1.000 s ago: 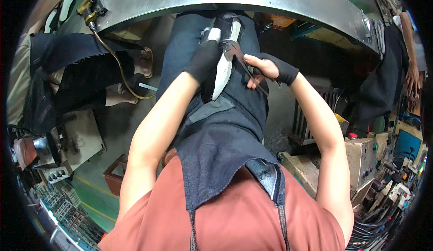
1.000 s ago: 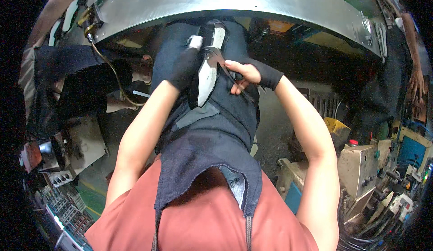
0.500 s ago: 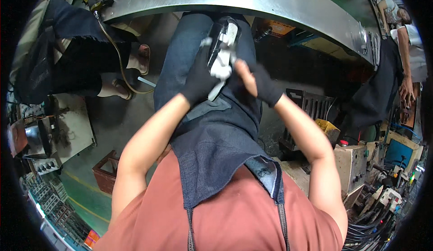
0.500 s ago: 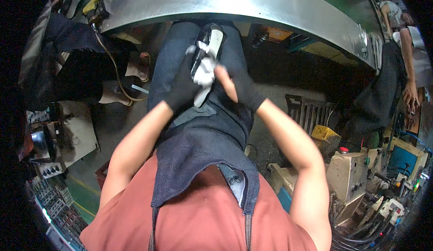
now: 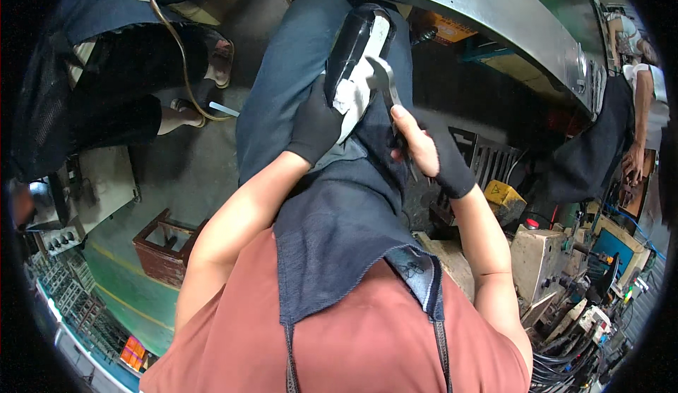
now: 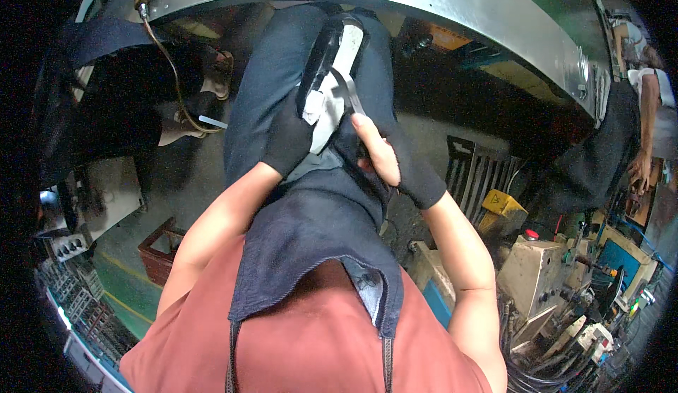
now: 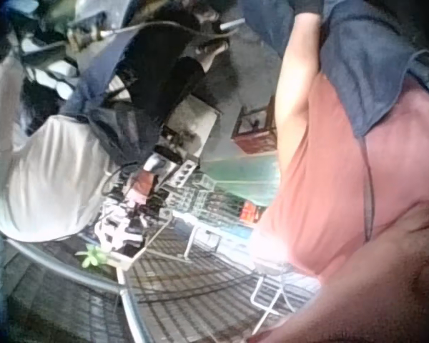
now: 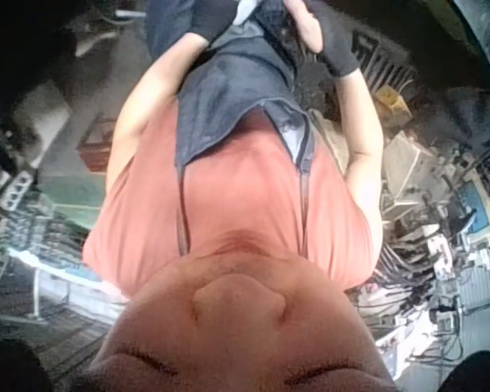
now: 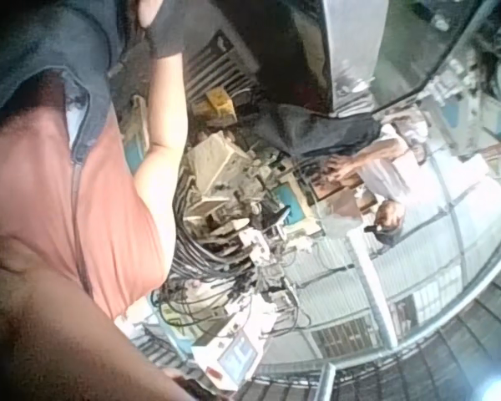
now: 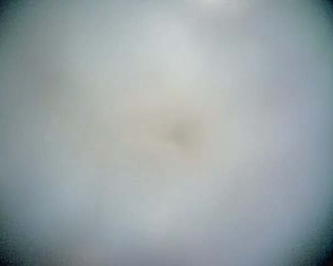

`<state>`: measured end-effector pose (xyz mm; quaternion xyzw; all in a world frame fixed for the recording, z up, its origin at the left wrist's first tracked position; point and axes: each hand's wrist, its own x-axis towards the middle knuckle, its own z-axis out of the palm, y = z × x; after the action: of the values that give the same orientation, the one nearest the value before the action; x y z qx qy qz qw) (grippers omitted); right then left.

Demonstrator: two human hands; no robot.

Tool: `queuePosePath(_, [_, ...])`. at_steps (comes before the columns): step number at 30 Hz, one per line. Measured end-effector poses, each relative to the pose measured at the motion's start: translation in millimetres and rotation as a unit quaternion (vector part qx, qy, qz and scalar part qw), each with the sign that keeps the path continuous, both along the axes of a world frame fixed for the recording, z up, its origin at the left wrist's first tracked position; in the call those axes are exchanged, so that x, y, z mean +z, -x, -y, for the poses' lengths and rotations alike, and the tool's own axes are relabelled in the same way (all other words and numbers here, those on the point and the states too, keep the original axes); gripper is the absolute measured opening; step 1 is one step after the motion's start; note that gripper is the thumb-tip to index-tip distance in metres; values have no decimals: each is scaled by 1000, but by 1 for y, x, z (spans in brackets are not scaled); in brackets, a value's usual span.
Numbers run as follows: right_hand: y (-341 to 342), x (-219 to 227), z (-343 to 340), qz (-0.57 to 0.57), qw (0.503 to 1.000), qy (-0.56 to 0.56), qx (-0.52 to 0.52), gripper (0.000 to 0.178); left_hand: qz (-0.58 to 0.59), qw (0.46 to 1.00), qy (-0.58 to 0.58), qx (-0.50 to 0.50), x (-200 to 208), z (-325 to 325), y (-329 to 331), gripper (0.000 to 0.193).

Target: Manually assemble and trim components of a shoe using hand tools at an industrial workbench.

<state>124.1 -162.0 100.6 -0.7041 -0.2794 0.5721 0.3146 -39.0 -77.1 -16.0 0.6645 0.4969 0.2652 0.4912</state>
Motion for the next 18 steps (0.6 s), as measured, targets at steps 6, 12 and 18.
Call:
queuePosePath(6, [19, -65, 16, 133, 966, -200, 99, 41, 22, 996, 36, -75, 9, 3, 13, 67])
queuePosePath(12, [45, -37, 33, 149, 978, -117, 87, 36, -5, 992, 44, -116, 2, 14, 28, 107])
queuePosePath(18, [34, -51, 23, 245, 934, -201, 163, 38, 1, 990, -20, -137, -8, 9, 35, 104])
